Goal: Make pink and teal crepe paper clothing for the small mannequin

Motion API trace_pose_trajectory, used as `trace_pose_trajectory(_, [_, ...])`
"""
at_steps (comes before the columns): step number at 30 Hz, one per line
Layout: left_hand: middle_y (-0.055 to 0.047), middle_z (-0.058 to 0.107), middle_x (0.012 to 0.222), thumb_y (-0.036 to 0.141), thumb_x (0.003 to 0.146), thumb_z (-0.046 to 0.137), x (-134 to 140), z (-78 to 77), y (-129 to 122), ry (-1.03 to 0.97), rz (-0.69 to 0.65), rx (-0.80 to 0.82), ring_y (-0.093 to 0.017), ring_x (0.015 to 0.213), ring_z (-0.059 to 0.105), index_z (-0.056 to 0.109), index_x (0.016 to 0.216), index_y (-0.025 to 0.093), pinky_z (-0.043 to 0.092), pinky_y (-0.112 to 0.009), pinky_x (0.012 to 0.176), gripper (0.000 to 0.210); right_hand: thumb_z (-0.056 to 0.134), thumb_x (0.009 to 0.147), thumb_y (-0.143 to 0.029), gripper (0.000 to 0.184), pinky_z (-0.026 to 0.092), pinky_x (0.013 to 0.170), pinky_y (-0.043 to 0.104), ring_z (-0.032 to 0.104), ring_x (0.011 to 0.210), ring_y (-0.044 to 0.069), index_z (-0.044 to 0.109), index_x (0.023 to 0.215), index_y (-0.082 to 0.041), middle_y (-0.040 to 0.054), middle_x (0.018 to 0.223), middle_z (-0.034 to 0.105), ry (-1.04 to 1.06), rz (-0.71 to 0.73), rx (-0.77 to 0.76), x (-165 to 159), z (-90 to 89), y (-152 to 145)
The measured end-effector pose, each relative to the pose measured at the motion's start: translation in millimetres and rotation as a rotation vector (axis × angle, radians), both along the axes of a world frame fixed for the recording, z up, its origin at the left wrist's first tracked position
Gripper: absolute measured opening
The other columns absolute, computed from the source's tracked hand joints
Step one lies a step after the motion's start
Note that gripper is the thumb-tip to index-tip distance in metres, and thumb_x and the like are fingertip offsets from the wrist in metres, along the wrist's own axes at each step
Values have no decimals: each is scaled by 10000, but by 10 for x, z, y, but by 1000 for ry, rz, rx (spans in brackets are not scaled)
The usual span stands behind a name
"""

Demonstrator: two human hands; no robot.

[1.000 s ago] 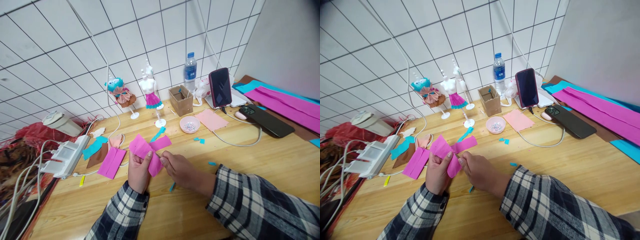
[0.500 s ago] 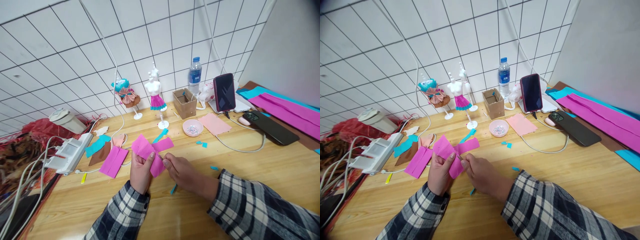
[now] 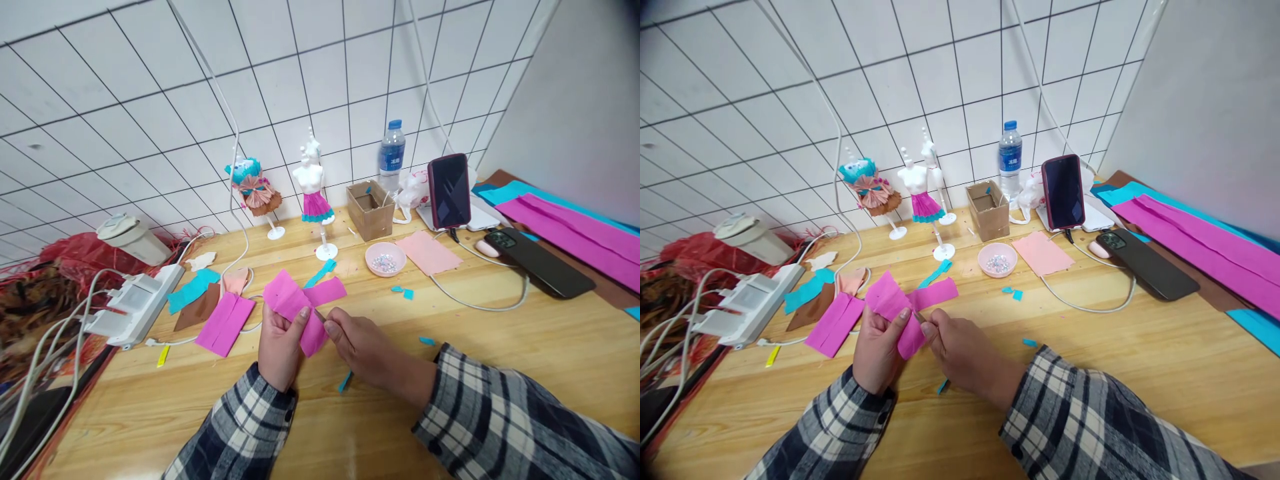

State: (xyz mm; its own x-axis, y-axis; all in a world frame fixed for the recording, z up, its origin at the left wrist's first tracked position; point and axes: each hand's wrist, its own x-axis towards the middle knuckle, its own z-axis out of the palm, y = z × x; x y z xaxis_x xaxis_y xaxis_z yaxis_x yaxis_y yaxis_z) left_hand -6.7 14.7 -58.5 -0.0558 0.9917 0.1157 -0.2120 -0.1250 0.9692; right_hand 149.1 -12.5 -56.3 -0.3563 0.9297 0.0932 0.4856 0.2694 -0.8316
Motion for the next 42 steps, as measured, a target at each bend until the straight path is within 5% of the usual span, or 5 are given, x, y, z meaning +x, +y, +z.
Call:
trace_pose_trajectory(20, [-21, 676, 980, 270, 743, 753, -8, -4, 14, 13, 17, -12, -151, 838, 658, 481, 1191, 248, 542, -252, 733, 524, 247, 1007, -393, 289, 229, 576, 267, 453, 617, 144, 415, 842, -226, -22, 685, 491, -2, -38, 21, 10, -33, 34])
trace_pose_trajectory(31, [15, 674, 803, 263, 736, 762, 15, 0, -23, 38, -14, -8, -179, 867, 671, 482, 1181, 250, 544, -325, 820, 526, 274, 1005, -384, 262, 234, 552, 257, 437, 571, 128, 409, 844, -227, -40, 641, 471, 41, 10, -18, 19, 17, 6])
trace_pose_trajectory(42, [-27, 704, 957, 255, 755, 748, 74, 50, -87, 59, -94, -26, -176, 907, 671, 449, 1218, 243, 534, -306, 807, 552, 278, 1011, -362, 250, 286, 570, 250, 480, 568, 131, 437, 878, -222, -40, 624, 495, 58, -29, -8, 10, -1, -2])
